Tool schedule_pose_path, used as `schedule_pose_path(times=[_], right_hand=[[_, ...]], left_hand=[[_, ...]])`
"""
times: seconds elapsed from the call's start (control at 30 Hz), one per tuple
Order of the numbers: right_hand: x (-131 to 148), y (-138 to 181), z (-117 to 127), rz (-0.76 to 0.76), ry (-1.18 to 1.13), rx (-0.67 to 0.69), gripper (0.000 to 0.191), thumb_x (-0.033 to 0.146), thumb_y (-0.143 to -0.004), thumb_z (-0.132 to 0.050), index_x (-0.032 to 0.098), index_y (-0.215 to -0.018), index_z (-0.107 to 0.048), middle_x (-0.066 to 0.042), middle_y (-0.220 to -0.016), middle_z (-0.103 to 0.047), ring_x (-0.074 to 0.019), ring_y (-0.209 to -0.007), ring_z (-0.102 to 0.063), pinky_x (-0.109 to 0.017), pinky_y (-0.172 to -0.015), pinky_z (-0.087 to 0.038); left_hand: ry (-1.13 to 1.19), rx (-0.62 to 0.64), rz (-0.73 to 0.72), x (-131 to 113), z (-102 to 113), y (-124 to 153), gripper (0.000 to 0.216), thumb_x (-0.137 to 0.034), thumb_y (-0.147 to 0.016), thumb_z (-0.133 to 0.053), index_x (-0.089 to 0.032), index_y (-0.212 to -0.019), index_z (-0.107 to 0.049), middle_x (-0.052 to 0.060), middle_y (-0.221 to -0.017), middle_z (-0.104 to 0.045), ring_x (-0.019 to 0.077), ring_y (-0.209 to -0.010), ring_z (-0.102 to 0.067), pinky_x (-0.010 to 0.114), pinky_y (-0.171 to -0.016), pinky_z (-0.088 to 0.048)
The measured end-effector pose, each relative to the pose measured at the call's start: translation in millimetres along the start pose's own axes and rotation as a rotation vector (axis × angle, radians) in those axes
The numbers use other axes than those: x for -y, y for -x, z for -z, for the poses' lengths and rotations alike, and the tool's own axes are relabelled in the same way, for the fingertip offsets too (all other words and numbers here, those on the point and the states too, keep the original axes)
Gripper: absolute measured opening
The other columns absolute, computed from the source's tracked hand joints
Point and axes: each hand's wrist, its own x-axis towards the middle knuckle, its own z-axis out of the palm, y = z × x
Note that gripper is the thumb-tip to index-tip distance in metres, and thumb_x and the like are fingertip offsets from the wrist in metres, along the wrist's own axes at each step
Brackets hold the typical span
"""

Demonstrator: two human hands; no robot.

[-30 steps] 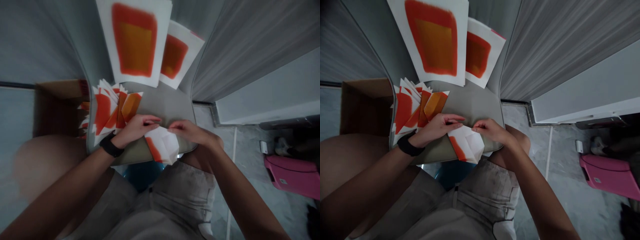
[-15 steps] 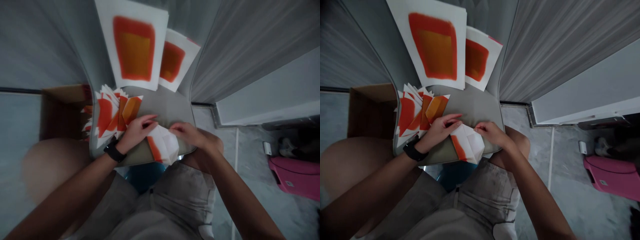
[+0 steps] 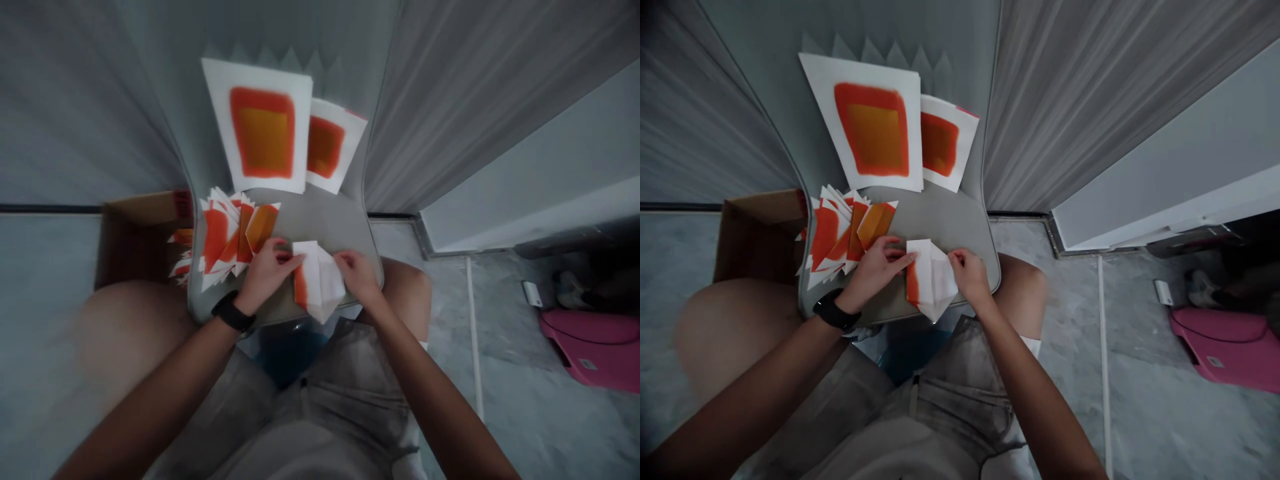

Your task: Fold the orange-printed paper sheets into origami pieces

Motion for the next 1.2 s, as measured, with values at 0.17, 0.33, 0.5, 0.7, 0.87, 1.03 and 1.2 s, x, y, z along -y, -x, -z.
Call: schedule_pose_path(times=[0.17,0.33,0.5,0.7,0.87,1.03,1.2], right_hand=[[-3.3,3.6,-6.5,0.037,0.073,-0.041,0.024,0.031,-0.099,-0.056,0.019,-0.100,-0.077,-0.008,-0.094,-0.080,-0.0225,-0.086,-0.073,-0.031,-0.078,-0.053],[-0.7,10.6,-5.9,0.400,0.332,-0.163,0.030,0.028,-0.104,-0.054,0.018,-0.125,-0.074,-0.014,-0.120,-0.076,-0.0285,-0.111,-0.068,-0.041,-0.100,-0.053],[-2.9,1.4,-16.1,0.721,0.444,-0.011,0.032,0.032,-0.108,-0.050,0.021,-0.125,-0.075,-0.013,-0.123,-0.074,-0.0289,-0.113,-0.065,-0.046,-0.101,-0.052],[-11.7,-8.0,-29.7,0.809,0.447,0.020,0.035,0.036,-0.108,-0.052,0.019,-0.127,-0.076,-0.014,-0.123,-0.071,-0.0290,-0.112,-0.062,-0.045,-0.098,-0.052],[-15.0,-9.9,-28.5,0.825,0.435,0.028,0.032,0.035,-0.107,-0.055,0.023,-0.128,-0.076,-0.012,-0.124,-0.070,-0.0288,-0.113,-0.059,-0.047,-0.099,-0.050],[-15.7,-11.3,-28.4,0.829,0.422,0.018,0.031,0.033,-0.107,-0.055,0.023,-0.128,-0.076,-0.012,-0.124,-0.070,-0.0288,-0.111,-0.058,-0.047,-0.097,-0.051],[-15.6,-11.4,-28.8,0.804,0.407,0.035,0.030,0.032,-0.107,-0.056,0.025,-0.129,-0.075,-0.011,-0.125,-0.069,-0.0280,-0.112,-0.056,-0.046,-0.097,-0.050]], left_hand=[[-0.038,0.055,-0.084,-0.2,-2.9,-1.0,0.031,-0.047,-0.088,-0.072,-0.020,-0.103,-0.071,0.008,-0.104,-0.080,0.0238,-0.097,-0.076,0.036,-0.088,-0.058],[-0.280,-0.058,-0.118,-12.7,-0.6,0.8,0.021,-0.042,-0.094,-0.065,-0.024,-0.098,-0.075,0.004,-0.097,-0.081,0.0238,-0.092,-0.076,0.033,-0.080,-0.054],[-0.436,-0.133,-0.152,-21.2,0.7,6.7,0.015,-0.036,-0.097,-0.063,-0.026,-0.095,-0.074,0.002,-0.095,-0.081,0.0229,-0.089,-0.076,0.032,-0.077,-0.049],[-0.443,-0.213,-0.243,-13.0,-5.0,7.3,0.015,-0.034,-0.098,-0.065,-0.023,-0.105,-0.073,0.003,-0.102,-0.080,0.0220,-0.093,-0.074,0.031,-0.079,-0.049],[-0.461,-0.252,-0.128,-11.8,-6.2,-2.3,0.020,-0.041,-0.099,-0.064,-0.024,-0.099,-0.075,0.002,-0.092,-0.080,0.0212,-0.084,-0.073,0.031,-0.074,-0.047],[-0.466,-0.256,-0.078,-13.1,-6.4,-11.2,0.025,-0.046,-0.098,-0.063,-0.024,-0.094,-0.075,0.001,-0.088,-0.079,0.0207,-0.079,-0.071,0.031,-0.071,-0.045],[-0.452,-0.277,-0.061,-13.0,-9.5,-9.5,0.028,-0.046,-0.099,-0.060,-0.023,-0.089,-0.072,0.001,-0.081,-0.076,0.0190,-0.073,-0.067,0.031,-0.071,-0.044]])
